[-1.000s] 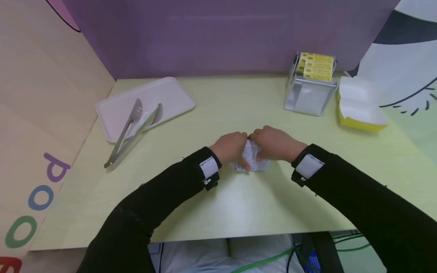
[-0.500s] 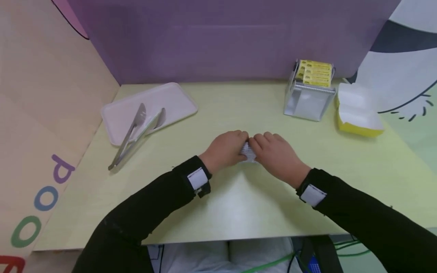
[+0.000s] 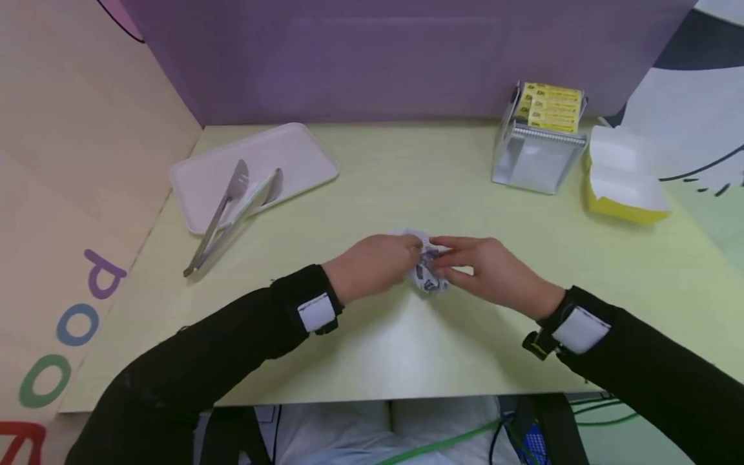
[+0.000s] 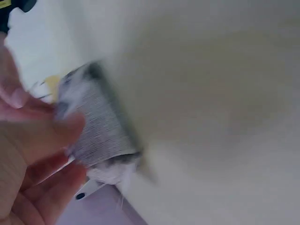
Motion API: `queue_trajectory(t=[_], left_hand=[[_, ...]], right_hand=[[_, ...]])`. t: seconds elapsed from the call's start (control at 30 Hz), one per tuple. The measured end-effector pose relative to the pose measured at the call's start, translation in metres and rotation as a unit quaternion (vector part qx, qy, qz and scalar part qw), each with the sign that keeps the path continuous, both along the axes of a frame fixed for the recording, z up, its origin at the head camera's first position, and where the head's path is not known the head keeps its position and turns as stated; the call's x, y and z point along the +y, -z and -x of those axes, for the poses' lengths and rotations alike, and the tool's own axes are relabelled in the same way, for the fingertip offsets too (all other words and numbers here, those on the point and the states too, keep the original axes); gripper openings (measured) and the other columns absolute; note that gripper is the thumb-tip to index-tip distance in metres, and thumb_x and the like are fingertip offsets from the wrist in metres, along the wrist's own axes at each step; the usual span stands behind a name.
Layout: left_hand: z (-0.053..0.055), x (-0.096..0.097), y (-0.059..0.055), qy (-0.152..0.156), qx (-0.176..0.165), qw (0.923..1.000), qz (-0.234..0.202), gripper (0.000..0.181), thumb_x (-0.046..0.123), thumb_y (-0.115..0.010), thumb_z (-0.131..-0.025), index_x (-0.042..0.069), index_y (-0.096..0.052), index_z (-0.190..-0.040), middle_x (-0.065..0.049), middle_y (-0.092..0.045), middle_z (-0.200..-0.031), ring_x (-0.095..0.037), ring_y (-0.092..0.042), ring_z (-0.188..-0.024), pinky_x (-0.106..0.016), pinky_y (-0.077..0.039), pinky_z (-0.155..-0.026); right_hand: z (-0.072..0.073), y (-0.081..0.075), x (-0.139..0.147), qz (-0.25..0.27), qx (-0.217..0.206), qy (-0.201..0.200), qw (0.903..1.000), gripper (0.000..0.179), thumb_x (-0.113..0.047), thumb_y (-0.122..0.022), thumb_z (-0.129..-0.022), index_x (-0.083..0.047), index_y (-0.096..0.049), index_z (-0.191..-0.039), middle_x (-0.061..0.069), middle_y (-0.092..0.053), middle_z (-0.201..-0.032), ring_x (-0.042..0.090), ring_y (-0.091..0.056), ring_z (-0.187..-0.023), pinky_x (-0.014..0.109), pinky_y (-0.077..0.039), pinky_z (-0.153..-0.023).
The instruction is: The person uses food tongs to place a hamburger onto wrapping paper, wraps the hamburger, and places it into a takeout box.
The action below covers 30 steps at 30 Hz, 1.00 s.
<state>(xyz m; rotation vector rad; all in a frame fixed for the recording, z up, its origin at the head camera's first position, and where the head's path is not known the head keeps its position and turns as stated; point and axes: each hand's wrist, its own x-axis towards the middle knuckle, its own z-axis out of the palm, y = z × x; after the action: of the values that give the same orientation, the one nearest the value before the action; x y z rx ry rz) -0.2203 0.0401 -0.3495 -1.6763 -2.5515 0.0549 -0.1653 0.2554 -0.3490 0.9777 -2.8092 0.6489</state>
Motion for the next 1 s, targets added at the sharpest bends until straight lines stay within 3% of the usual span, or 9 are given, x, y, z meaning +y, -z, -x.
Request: queue_trajectory(t=[0.17, 0.33, 0.5, 0.7, 0.87, 1.0], left_hand=[[0.002, 0.0, 0.005, 0.014, -0.007, 0.9999, -0.005, 0.024, 0.005, -0.058, -0.097, 0.007, -0.069, -0.118, -0.008, -0.066, -0.122, -0.019, -0.063, -0.111, -0.027, -0.048, -0.094], [0.005, 0.002, 0.006, 0.017, -0.003, 0.9992, -0.035, 0.02, 0.006, -0.058, -0.096, 0.004, -0.072, -0.111, -0.01, -0.066, -0.118, -0.02, -0.063, -0.106, -0.028, -0.049, -0.091], [0.005, -0.001, 0.011, -0.024, 0.003, 0.9982, -0.056, 0.027, 0.013, -0.058, -0.096, 0.007, -0.069, -0.12, -0.016, -0.057, -0.127, -0.029, -0.055, -0.111, -0.034, -0.048, -0.091], [0.001, -0.004, 0.013, -0.067, -0.026, 0.9945, -0.077, 0.033, 0.016, -0.06, -0.095, 0.006, -0.065, -0.126, -0.014, -0.056, -0.114, -0.025, -0.051, -0.093, -0.032, -0.048, -0.073], [0.0, -0.006, 0.017, -0.084, -0.043, 0.9919, -0.084, 0.036, 0.016, -0.06, -0.094, 0.005, -0.062, -0.129, -0.018, -0.052, -0.127, -0.03, -0.051, -0.104, -0.034, -0.049, -0.08], [0.001, -0.008, 0.02, -0.092, -0.069, 0.9888, -0.096, 0.041, 0.012, -0.061, -0.094, 0.004, -0.057, -0.133, -0.019, -0.054, -0.122, -0.029, -0.05, -0.103, -0.033, -0.047, -0.081]], right_hand=[[0.002, 0.011, -0.002, -0.033, 0.048, -0.03, 0.9979, 0.02, -0.005, -0.071, -0.086, 0.0, -0.074, -0.105, 0.019, -0.064, -0.122, 0.032, -0.063, -0.107, 0.041, -0.053, -0.081], [0.008, 0.013, -0.006, -0.007, 0.046, 0.005, 0.9989, 0.012, -0.006, -0.071, -0.087, -0.005, -0.075, -0.098, 0.013, -0.068, -0.113, 0.026, -0.065, -0.102, 0.041, -0.053, -0.081], [0.014, 0.011, -0.011, -0.012, 0.03, 0.026, 0.9991, 0.017, -0.01, -0.07, -0.088, -0.004, -0.074, -0.103, 0.014, -0.068, -0.113, 0.026, -0.066, -0.099, 0.04, -0.054, -0.079], [0.016, 0.006, -0.013, -0.043, 0.001, 0.027, 0.9987, 0.024, -0.004, -0.069, -0.087, 0.0, -0.071, -0.111, 0.015, -0.07, -0.111, 0.027, -0.065, -0.093, 0.039, -0.053, -0.076], [0.016, 0.008, -0.012, -0.059, 0.016, 0.007, 0.9981, 0.029, -0.002, -0.07, -0.085, 0.002, -0.07, -0.113, 0.015, -0.07, -0.109, 0.036, -0.059, -0.109, 0.05, -0.046, -0.094], [0.013, 0.012, -0.012, -0.06, 0.007, 0.001, 0.9982, 0.036, -0.007, -0.072, -0.085, 0.003, -0.067, -0.119, 0.017, -0.064, -0.119, 0.033, -0.06, -0.106, 0.045, -0.049, -0.088]])
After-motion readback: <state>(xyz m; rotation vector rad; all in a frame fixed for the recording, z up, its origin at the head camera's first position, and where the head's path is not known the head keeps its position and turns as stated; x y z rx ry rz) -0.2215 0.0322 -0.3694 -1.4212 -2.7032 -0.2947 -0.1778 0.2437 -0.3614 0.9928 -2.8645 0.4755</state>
